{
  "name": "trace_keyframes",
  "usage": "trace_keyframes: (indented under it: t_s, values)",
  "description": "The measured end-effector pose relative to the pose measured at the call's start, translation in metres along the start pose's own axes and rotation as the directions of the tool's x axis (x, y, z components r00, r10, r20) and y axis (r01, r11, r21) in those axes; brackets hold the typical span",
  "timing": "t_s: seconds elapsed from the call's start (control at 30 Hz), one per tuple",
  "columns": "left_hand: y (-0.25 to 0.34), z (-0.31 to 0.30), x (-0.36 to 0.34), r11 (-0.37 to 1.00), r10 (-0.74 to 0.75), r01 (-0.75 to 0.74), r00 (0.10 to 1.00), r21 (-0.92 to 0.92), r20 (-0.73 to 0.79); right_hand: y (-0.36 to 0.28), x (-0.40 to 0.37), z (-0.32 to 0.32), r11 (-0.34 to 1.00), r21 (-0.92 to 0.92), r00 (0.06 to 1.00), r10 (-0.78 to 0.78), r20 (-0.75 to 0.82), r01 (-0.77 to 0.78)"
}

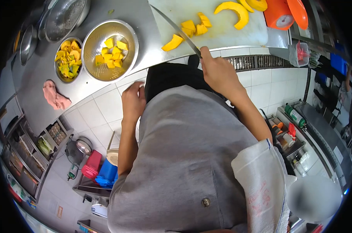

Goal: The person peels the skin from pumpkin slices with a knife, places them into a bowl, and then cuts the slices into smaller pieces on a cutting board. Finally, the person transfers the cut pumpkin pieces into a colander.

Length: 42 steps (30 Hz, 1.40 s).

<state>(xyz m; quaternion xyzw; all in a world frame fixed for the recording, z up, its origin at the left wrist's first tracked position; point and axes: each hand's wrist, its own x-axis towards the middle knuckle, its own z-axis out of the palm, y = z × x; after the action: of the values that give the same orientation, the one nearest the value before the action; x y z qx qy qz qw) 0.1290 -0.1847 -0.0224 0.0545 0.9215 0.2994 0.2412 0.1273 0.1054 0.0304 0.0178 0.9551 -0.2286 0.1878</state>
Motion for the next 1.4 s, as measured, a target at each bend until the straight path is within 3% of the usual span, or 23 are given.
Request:
trace_keyframes:
  t_s: [0.07, 0.1, 0.17, 0.2, 0.3, 0.37, 0.57, 0.67, 0.87, 1.1, 1.4]
  values:
    - [0.032, 0.001, 0.014, 0.952, 0.273, -0.294, 0.94, -0.08, -0.206, -0.003, -0.006, 0.0, 0.998, -0.05, 0.999, -0.036, 0.016, 0.036]
    - [0.039, 0.006, 0.03, 0.899, 0.427, -0.436, 0.855, 0.037, -0.295, -0.005, -0.011, 0.0, 0.996, -0.083, 0.999, -0.039, 0.03, 0.041]
    - [0.057, 0.016, 0.056, 0.894, 0.406, -0.447, 0.838, -0.03, -0.364, -0.007, -0.016, -0.001, 0.991, -0.124, 0.998, -0.04, 0.052, 0.046]
    - [0.067, 0.017, 0.068, 0.858, 0.481, -0.512, 0.773, 0.039, -0.415, -0.008, -0.019, -0.001, 0.992, -0.124, 0.996, -0.017, 0.085, 0.027]
    - [0.078, 0.021, 0.091, 0.838, 0.523, -0.539, 0.744, 0.09, -0.416, -0.011, -0.021, -0.001, 0.988, -0.152, 0.993, 0.02, 0.115, -0.002]
    - [0.075, 0.025, 0.1, 0.814, 0.57, -0.573, 0.751, 0.099, -0.334, -0.012, -0.019, 0.006, 0.985, -0.173, 0.993, 0.033, 0.113, -0.013]
    - [0.066, 0.024, 0.098, 0.862, 0.425, -0.483, 0.855, -0.157, -0.296, -0.003, 0.019, 0.035, 0.998, -0.065, 0.999, -0.02, 0.042, 0.023]
    - [0.06, 0.029, 0.1, 0.832, 0.427, -0.511, 0.839, -0.217, -0.338, -0.01, 0.021, 0.026, 0.996, -0.091, 0.999, -0.016, 0.036, 0.019]
    - [0.062, 0.036, 0.1, 0.829, 0.4, -0.506, 0.834, -0.238, -0.381, -0.025, -0.006, 0.003, 0.995, -0.091, 0.987, 0.05, 0.154, -0.036]
    - [0.057, 0.03, 0.102, 0.824, 0.406, -0.506, 0.84, -0.253, -0.359, -0.016, 0.018, 0.045, 0.999, -0.04, 0.999, 0.036, 0.032, -0.035]
    - [0.048, 0.032, 0.099, 0.816, 0.397, -0.51, 0.837, -0.273, -0.377, -0.037, 0.005, 0.023, 0.998, -0.065, 1.0, 0.01, 0.003, -0.01]
